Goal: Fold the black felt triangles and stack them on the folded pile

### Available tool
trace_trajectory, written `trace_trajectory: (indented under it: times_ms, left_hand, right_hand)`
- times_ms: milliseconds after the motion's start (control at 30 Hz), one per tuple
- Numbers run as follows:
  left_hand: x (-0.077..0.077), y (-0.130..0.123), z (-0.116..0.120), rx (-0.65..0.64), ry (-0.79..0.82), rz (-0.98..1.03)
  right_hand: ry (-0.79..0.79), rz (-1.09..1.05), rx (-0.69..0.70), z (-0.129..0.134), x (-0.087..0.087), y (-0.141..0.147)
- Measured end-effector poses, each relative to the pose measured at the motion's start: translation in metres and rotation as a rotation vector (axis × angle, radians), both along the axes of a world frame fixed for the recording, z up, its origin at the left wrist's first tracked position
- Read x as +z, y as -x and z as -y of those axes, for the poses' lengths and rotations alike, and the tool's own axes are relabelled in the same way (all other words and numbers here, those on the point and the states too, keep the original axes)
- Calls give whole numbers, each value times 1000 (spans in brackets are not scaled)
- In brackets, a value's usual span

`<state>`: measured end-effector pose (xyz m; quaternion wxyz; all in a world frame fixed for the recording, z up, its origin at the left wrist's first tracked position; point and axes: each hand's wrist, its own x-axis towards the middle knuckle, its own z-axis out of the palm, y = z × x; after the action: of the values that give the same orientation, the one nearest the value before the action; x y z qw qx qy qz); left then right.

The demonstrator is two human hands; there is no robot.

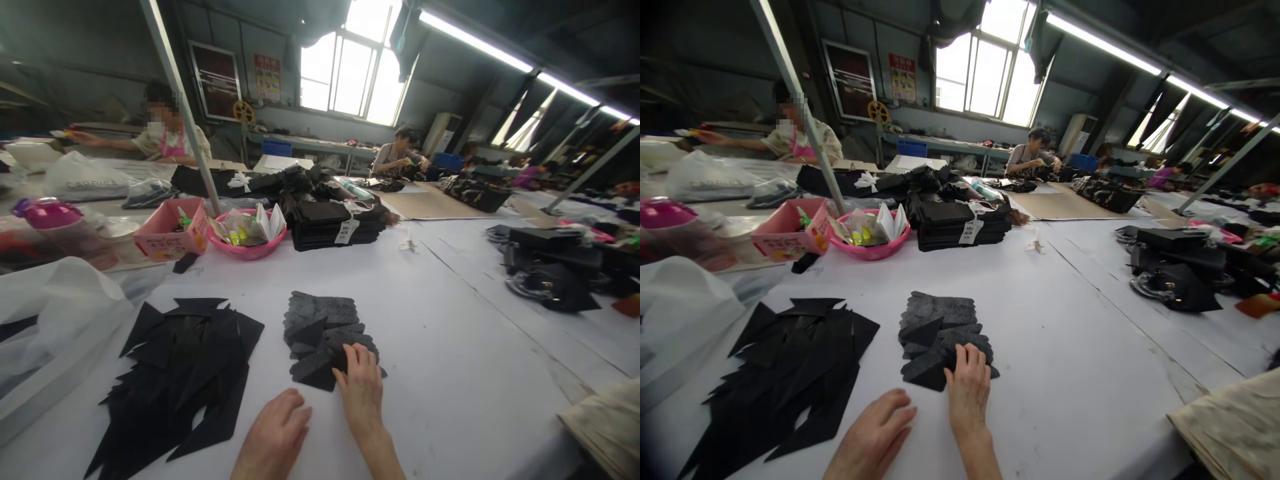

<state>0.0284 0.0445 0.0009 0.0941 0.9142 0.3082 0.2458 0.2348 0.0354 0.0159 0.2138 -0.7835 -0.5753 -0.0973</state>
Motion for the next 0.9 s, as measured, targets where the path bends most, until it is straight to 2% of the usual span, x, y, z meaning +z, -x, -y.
trace_trajectory:
  times_ms: [133, 300, 500, 733, 900]
  left_hand:
    - [-14, -40, -9, 2, -153, 81]
    - [-22, -63, -21, 29, -235, 94]
    - [-14, -70, -20, 28, -245, 52]
    - [3, -84, -21, 11, -196, -16]
    - [6, -92, -20, 25, -172, -40]
  right_hand:
    - [-79, -33, 20, 3, -4, -7]
    - [-44, 15, 8, -3, -2, -27]
    - [-18, -45, 110, 3, -2, -37]
    - [-72, -130, 100, 16, -1, -32]
    - [-25, -152, 85, 18, -4, -28]
